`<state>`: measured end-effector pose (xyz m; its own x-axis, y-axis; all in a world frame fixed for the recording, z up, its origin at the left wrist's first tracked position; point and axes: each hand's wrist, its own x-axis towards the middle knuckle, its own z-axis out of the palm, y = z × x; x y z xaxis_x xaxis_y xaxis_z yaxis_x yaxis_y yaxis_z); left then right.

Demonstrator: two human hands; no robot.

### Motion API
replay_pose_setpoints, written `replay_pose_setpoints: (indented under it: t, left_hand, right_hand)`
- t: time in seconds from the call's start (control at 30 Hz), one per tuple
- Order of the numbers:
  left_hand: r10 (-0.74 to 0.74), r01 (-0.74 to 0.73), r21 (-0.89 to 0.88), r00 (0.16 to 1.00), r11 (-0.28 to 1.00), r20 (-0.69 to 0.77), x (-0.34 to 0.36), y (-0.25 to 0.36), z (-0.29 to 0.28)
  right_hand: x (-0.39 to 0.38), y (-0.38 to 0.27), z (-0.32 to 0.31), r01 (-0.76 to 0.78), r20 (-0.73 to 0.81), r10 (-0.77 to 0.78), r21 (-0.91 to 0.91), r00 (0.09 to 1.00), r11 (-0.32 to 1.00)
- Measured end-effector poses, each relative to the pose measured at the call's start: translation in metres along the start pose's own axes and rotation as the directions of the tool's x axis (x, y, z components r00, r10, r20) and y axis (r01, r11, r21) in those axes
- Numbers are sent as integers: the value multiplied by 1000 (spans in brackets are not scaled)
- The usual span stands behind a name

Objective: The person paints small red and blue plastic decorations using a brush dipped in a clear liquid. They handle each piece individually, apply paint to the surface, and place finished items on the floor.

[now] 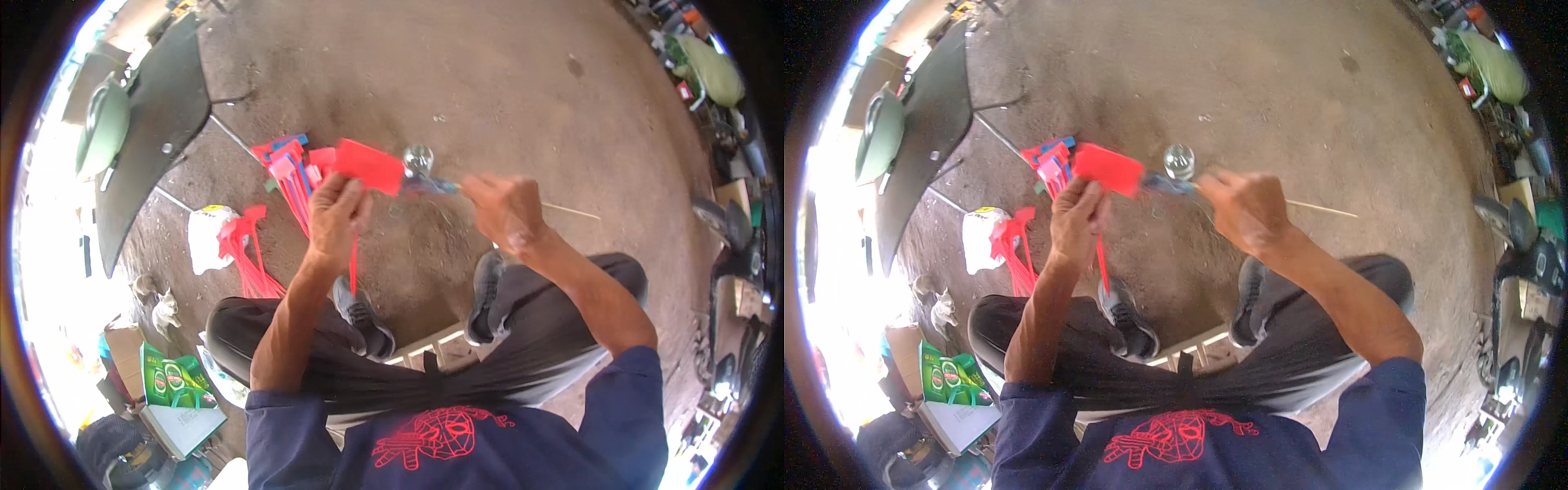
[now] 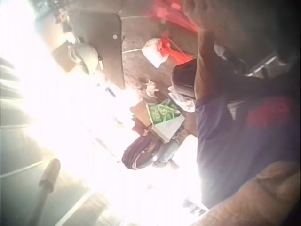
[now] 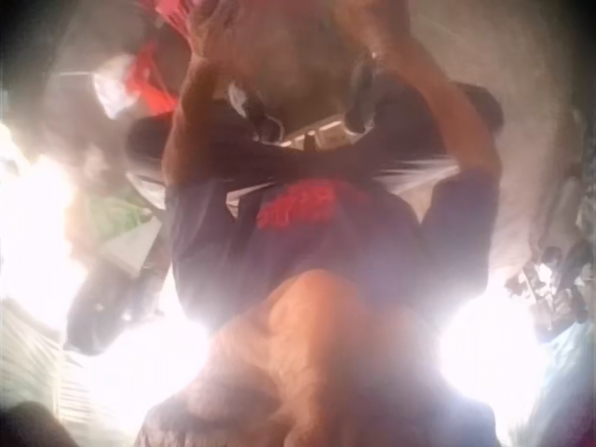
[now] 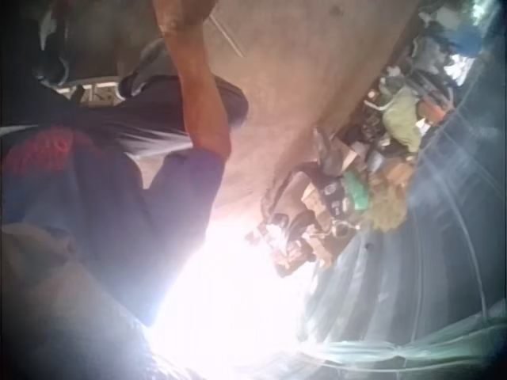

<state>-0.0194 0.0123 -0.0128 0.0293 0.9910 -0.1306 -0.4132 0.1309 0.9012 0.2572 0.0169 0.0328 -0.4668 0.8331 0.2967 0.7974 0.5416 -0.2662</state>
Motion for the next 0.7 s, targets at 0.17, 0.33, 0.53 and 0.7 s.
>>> replay_pose_setpoints:
  t: [0.17,0.33,0.53,0.7]
  left_hand:
    - [226,-227,-15,973,974,-51,21,14,5]
    - [404,-382,-176,907,908,119,20,31,-3]
    - [351,-344,-120,936,931,40,-2,66,-1]
    - [317,-285,-314,947,906,56,-27,82,-13]
  right_hand:
    - [-8,12,2,-247,-106,265,157,958,956]
    - [-1,1,4,-298,-100,358,378,928,877]
    - [4,-22,-15,-249,-114,319,403,941,881]
    - [7,-53,-29,-90,-221,210,456,952,885]
